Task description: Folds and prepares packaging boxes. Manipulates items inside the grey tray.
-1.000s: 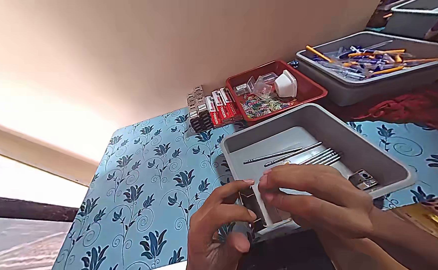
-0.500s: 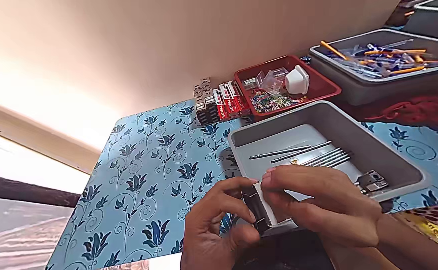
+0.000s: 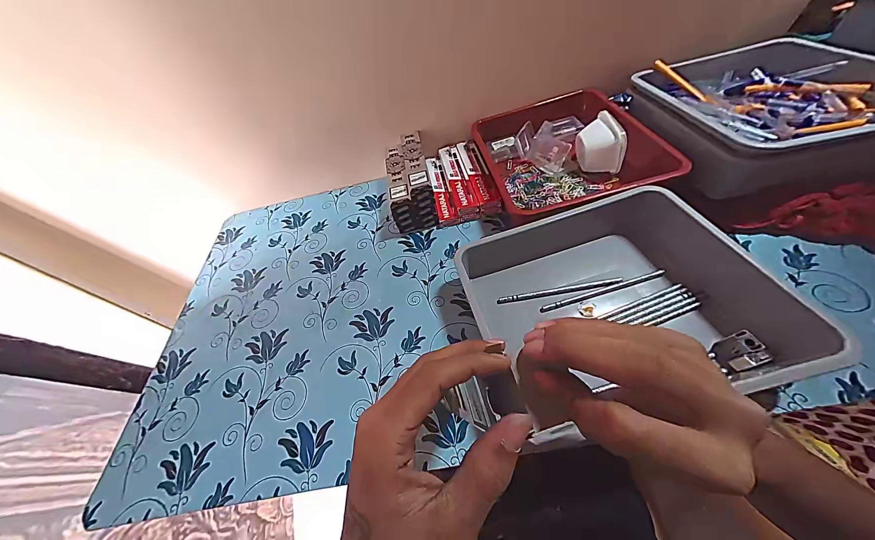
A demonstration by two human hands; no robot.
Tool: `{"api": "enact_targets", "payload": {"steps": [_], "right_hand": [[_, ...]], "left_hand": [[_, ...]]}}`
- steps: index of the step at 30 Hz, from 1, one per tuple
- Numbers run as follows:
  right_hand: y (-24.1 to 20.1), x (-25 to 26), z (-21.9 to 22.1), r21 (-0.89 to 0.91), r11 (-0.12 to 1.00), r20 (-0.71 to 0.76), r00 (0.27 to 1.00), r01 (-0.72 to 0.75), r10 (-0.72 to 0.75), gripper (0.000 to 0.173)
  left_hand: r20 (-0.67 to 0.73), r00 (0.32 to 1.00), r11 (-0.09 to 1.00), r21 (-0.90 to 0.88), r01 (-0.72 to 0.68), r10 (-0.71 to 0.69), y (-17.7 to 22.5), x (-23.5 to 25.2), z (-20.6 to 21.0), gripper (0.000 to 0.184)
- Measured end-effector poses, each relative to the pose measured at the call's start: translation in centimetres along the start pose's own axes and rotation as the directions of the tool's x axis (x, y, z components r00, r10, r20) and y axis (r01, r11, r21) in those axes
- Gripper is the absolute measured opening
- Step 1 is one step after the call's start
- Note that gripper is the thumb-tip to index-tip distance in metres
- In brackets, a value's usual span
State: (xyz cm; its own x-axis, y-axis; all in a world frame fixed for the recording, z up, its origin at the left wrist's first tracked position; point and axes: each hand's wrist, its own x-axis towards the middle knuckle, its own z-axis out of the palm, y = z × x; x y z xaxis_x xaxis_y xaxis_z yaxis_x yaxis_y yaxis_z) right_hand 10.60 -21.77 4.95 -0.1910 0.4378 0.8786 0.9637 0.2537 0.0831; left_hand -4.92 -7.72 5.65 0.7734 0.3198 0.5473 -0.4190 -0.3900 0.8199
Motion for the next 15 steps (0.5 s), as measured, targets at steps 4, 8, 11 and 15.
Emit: {"api": "enact_targets", "payload": {"steps": [4, 8, 11, 15], "right_hand": [[-0.5, 0.0, 0.0, 0.005, 1.000, 0.004, 1.000, -0.015, 0.015, 0.010], [-1.0, 0.0, -0.3, 0.002, 0.999, 0.024, 0.999, -0.034, 0.034, 0.010], [-1.0, 0.1, -0.5, 0.044, 0.998, 0.032, 0.999, -0.044, 0.043, 0.009], [1.4, -0.8, -1.4, 0.041, 0.980, 0.098, 0.977, -0.195, 0.191, 0.012]], "left_hand": [[0.062, 0.998, 1.000, 0.028, -0.003, 0.001, 0.0, -0.7, -0.5, 0.048], [0.072, 0.997, 0.997, 0.076, 0.003, -0.008, 0.1, -1.4, -0.4, 0.054], [0.052, 0.998, 0.996, 0.090, -0.026, 0.021, -0.6, -1.4, -0.4, 0.050], [0.025, 0.999, 0.991, 0.132, -0.036, 0.033, -1.2, -1.2, -0.7, 0.050]]}}
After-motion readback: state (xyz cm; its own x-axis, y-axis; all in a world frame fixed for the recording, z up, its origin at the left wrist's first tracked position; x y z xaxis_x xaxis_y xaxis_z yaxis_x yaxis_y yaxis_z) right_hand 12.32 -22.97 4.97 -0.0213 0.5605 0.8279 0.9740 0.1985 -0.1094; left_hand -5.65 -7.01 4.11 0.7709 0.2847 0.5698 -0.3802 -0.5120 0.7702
